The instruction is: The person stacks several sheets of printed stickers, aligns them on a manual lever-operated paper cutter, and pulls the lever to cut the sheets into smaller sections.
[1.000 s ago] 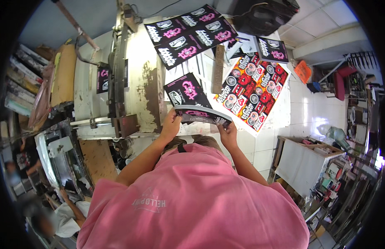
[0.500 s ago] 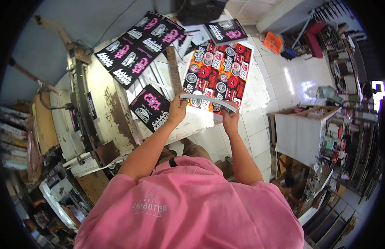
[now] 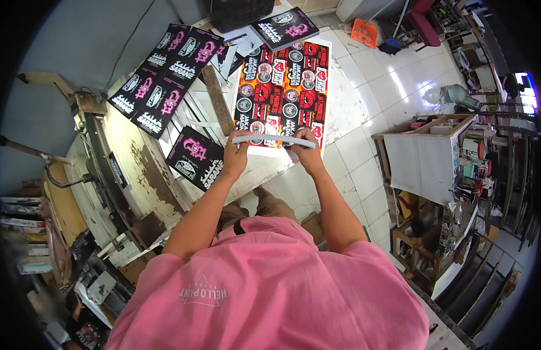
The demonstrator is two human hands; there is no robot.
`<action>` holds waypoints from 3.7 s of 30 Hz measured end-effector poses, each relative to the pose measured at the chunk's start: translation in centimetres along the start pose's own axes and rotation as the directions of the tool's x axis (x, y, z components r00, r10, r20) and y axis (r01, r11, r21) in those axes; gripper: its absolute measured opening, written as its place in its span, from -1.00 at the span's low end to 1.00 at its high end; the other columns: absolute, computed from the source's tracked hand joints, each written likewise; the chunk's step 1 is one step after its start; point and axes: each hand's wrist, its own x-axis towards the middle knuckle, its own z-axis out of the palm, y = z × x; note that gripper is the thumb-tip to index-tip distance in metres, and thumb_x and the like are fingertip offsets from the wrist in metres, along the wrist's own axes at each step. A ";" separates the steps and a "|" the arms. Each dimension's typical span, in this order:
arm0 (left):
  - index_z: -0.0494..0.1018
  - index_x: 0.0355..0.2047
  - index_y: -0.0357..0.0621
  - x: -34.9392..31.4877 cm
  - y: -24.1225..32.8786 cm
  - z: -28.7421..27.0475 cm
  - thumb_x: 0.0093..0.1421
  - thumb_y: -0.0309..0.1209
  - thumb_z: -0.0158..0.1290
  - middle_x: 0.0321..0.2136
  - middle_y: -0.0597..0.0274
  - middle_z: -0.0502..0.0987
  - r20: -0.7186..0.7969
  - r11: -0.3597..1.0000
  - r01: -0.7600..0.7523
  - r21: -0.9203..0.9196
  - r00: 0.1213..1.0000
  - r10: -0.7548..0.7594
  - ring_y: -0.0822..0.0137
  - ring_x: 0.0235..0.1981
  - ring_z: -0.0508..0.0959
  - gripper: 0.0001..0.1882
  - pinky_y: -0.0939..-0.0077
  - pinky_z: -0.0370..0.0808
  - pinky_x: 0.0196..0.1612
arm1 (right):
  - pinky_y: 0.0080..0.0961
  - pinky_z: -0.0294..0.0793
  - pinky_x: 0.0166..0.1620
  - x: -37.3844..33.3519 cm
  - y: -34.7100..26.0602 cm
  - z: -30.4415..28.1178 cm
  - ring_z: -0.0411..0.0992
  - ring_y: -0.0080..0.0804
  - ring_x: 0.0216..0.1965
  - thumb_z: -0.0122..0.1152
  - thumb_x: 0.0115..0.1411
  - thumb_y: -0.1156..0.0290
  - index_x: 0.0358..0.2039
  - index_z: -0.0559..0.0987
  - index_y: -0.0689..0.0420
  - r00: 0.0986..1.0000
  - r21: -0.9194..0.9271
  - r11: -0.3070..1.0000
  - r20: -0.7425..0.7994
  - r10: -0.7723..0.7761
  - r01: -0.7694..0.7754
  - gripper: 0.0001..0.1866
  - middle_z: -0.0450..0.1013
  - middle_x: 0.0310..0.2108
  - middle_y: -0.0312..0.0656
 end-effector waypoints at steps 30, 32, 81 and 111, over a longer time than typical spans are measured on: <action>0.41 0.13 -0.17 -7.7 13.3 -15.1 0.26 -0.56 0.02 -0.11 0.25 0.59 0.303 0.682 0.522 -0.512 0.853 -0.426 0.46 -0.15 0.61 -0.59 0.38 0.63 -0.04 | -0.41 0.58 -0.02 -3.0 -11.6 5.7 0.55 -0.36 -0.08 0.21 -0.06 0.80 0.11 0.42 0.25 0.716 0.193 0.802 0.598 0.360 -0.565 -0.37 0.54 -0.08 -0.18; 0.43 0.12 -0.18 -10.7 15.4 -16.1 0.32 -0.44 0.11 -0.14 0.30 0.59 0.265 0.578 0.538 -0.614 0.830 -0.491 0.51 -0.17 0.59 -0.63 0.44 0.59 -0.07 | -0.37 0.58 0.03 -2.9 -12.1 7.4 0.55 -0.30 -0.04 0.18 -0.10 0.83 0.15 0.39 0.24 0.680 0.192 0.770 0.627 0.380 -0.608 -0.30 0.52 -0.04 -0.16; 0.27 0.23 -0.38 -38.4 22.5 -22.8 0.36 -0.47 0.01 0.04 -0.05 0.54 -0.760 0.832 -0.122 -0.542 0.493 -0.423 0.15 0.00 0.63 -0.53 0.24 0.62 0.07 | -0.38 0.59 -0.54 14.8 -6.5 54.9 0.45 -0.33 -0.62 0.31 -0.04 0.70 -0.43 0.58 0.33 0.568 -0.520 0.854 0.715 0.409 0.040 -0.88 0.47 -0.51 -0.13; 0.39 0.12 -0.33 -17.1 14.3 -17.6 0.32 -0.48 0.07 -0.05 -0.01 0.61 -0.107 0.735 0.213 -0.644 0.926 -0.361 0.16 -0.09 0.68 -0.62 0.24 0.71 -0.03 | -0.53 0.64 -0.40 6.2 -2.6 -6.8 0.58 -0.42 -0.45 0.13 0.13 0.72 0.15 0.49 0.26 0.925 0.048 0.924 0.035 0.378 -0.380 -0.48 0.60 -0.23 -0.12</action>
